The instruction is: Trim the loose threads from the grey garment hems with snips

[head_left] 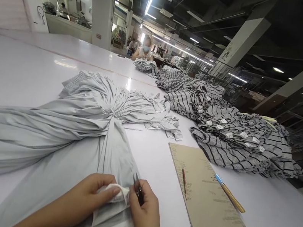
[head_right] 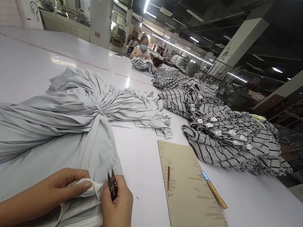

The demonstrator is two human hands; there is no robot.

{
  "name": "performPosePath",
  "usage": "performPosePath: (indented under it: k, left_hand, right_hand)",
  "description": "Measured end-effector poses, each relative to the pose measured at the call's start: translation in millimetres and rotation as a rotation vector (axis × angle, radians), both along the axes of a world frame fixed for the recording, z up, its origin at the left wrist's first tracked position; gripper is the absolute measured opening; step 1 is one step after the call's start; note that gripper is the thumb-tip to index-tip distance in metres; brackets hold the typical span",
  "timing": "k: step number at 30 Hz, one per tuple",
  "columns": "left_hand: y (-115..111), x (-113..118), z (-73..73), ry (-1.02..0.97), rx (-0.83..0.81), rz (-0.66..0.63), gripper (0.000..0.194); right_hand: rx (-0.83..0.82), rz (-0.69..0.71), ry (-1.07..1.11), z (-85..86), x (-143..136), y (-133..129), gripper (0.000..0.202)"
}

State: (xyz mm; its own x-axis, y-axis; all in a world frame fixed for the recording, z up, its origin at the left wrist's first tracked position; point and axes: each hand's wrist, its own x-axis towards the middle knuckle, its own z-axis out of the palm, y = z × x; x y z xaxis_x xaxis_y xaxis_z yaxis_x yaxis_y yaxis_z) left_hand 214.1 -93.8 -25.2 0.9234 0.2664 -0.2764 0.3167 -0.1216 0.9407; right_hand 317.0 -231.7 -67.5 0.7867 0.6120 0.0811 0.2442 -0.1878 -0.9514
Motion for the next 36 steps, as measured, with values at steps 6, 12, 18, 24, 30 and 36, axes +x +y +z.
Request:
performPosePath:
  k: [6, 12, 18, 24, 30, 36]
  left_hand:
    - [2, 5, -2.1, -0.008, -0.165, 0.049, 0.047]
    - [-2, 4, 2.6, -0.013, -0.160, 0.077, 0.044]
    - [-3, 4, 5.5, -0.018, -0.147, 0.067, 0.042]
    - [-1, 3, 0.6, -0.014, -0.167, 0.052, 0.041]
    - [-1, 4, 1.8, -0.028, -0.149, 0.046, 0.041]
    - [0, 3, 0.9, -0.029, -0.159, 0.047, 0.043]
  right_hand:
    - [-0.017, -0.068, -0.211, -1.2, -24, -19, 0.026]
    - [-0.184, 0.140, -0.510, -7.2, -30, -24, 0.023]
    - [-0.211, 0.099, -0.760, -11.9, -30, -20, 0.028]
    - [-0.236, 0.080, -0.512, -9.0, -32, -22, 0.033]
    - [-0.223, 0.129, -0.612, -6.5, -29, -21, 0.027]
    - [-0.213, 0.131, -0.611, -7.0, -30, -21, 0.025]
